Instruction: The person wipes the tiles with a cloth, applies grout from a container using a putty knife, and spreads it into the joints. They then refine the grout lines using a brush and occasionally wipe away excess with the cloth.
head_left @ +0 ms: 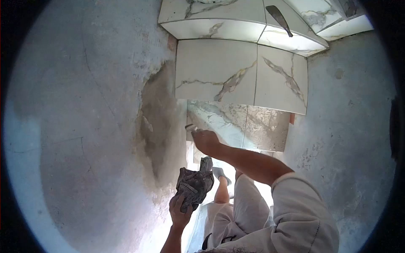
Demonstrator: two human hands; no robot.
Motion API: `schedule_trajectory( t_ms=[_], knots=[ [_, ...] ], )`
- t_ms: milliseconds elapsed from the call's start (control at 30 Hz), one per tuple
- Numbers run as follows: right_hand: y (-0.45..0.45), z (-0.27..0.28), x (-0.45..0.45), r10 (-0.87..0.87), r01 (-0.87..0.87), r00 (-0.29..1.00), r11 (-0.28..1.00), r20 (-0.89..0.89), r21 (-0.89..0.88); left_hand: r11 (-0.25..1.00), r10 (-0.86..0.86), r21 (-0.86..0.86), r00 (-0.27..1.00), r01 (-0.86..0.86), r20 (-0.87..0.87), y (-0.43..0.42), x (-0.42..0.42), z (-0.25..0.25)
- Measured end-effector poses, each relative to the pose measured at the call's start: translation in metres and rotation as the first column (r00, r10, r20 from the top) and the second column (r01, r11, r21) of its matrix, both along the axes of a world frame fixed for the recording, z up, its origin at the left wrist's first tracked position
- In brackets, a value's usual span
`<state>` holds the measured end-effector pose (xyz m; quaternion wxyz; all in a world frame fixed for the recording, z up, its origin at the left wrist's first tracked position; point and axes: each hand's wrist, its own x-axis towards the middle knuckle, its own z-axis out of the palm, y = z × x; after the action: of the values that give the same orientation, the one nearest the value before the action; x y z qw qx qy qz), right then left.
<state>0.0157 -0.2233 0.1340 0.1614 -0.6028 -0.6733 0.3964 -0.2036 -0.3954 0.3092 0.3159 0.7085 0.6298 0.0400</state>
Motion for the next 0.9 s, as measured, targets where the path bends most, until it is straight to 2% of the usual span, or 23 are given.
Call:
schedule_trajectory(
  t_ms=[33, 100, 167, 200, 333, 400, 433, 500, 533, 567, 633, 667, 767, 833, 900],
  knots=[
    [-0.002, -0.003, 0.004, 0.002, -0.002, 1.000, 1.000, -0.005, 0.006, 1.000, 0.002, 0.006, 1.000, -0.002, -0.005, -0.001, -0.003, -0.004],
    [-0.003, -0.014, 0.016, -0.091, 0.115, 0.986, 0.978, 0.142, -0.172, 1.000, 0.025, 0.006, 1.000, -0.025, 0.011, -0.005, -0.008, -0.010],
    [0.001, -0.040, 0.022, -0.210, 0.235, 0.962, 0.962, 0.175, -0.136, 1.000, 0.013, 0.021, 1.000, -0.013, -0.003, -0.004, -0.002, -0.014],
    [0.005, -0.070, 0.019, -0.246, 0.267, 0.952, 0.959, 0.181, -0.097, 0.999, -0.004, 0.032, 1.000, 0.004, -0.013, -0.004, -0.003, -0.019],
    [0.035, -0.098, 0.003, -0.270, 0.292, 0.948, 0.949, 0.171, -0.119, 0.997, -0.065, -0.044, 0.998, 0.065, -0.010, -0.044, -0.035, -0.057],
    [0.056, -0.128, -0.016, -0.338, 0.340, 0.925, 0.940, 0.173, 0.016, 0.993, -0.036, -0.111, 0.999, 0.040, 0.040, -0.073, -0.053, -0.075],
    [0.062, -0.148, -0.029, -0.336, 0.338, 0.926, 0.941, 0.172, 0.018, 0.987, -0.011, -0.161, 0.998, 0.019, 0.054, -0.091, -0.064, -0.083],
    [0.072, -0.188, -0.056, -0.491, 0.484, 0.868, 0.869, 0.076, 0.100, 0.976, 0.063, -0.214, 0.996, -0.047, 0.067, -0.127, -0.082, -0.103],
    [0.068, -0.189, -0.066, -0.425, 0.408, 0.882, 0.905, 0.204, 0.120, 0.968, 0.050, -0.246, 0.998, -0.040, 0.035, -0.142, -0.091, -0.114],
    [0.057, -0.190, -0.078, -0.414, 0.402, 0.884, 0.910, 0.216, 0.097, 0.957, 0.062, -0.286, 0.998, -0.054, 0.018, -0.157, -0.100, -0.123],
    [0.026, -0.200, -0.104, -0.238, 0.231, 0.940, 0.971, 0.244, 0.057, 0.953, 0.068, -0.299, 0.996, -0.046, 0.062, -0.191, -0.122, -0.139],
    [0.001, -0.198, -0.110, -0.139, 0.117, 0.959, 0.988, 0.248, 0.102, 0.946, 0.084, -0.320, 0.994, -0.058, 0.067, -0.207, -0.131, -0.138],
    [-0.022, -0.172, -0.108, -0.158, 0.101, 0.945, 0.973, 0.285, 0.206, 0.933, 0.120, -0.348, 0.991, -0.095, 0.051, -0.227, -0.147, -0.145],
    [0.007, -0.172, -0.095, -0.223, 0.159, 0.914, 0.966, 0.340, 0.205, 0.901, 0.181, -0.406, 0.983, -0.151, 0.036, -0.241, -0.160, -0.152],
    [0.034, -0.217, -0.088, -0.343, 0.214, 0.899, 0.886, 0.272, 0.411, 0.891, 0.217, -0.412, 0.976, -0.190, 0.018, -0.259, -0.168, -0.158]
  ],
)
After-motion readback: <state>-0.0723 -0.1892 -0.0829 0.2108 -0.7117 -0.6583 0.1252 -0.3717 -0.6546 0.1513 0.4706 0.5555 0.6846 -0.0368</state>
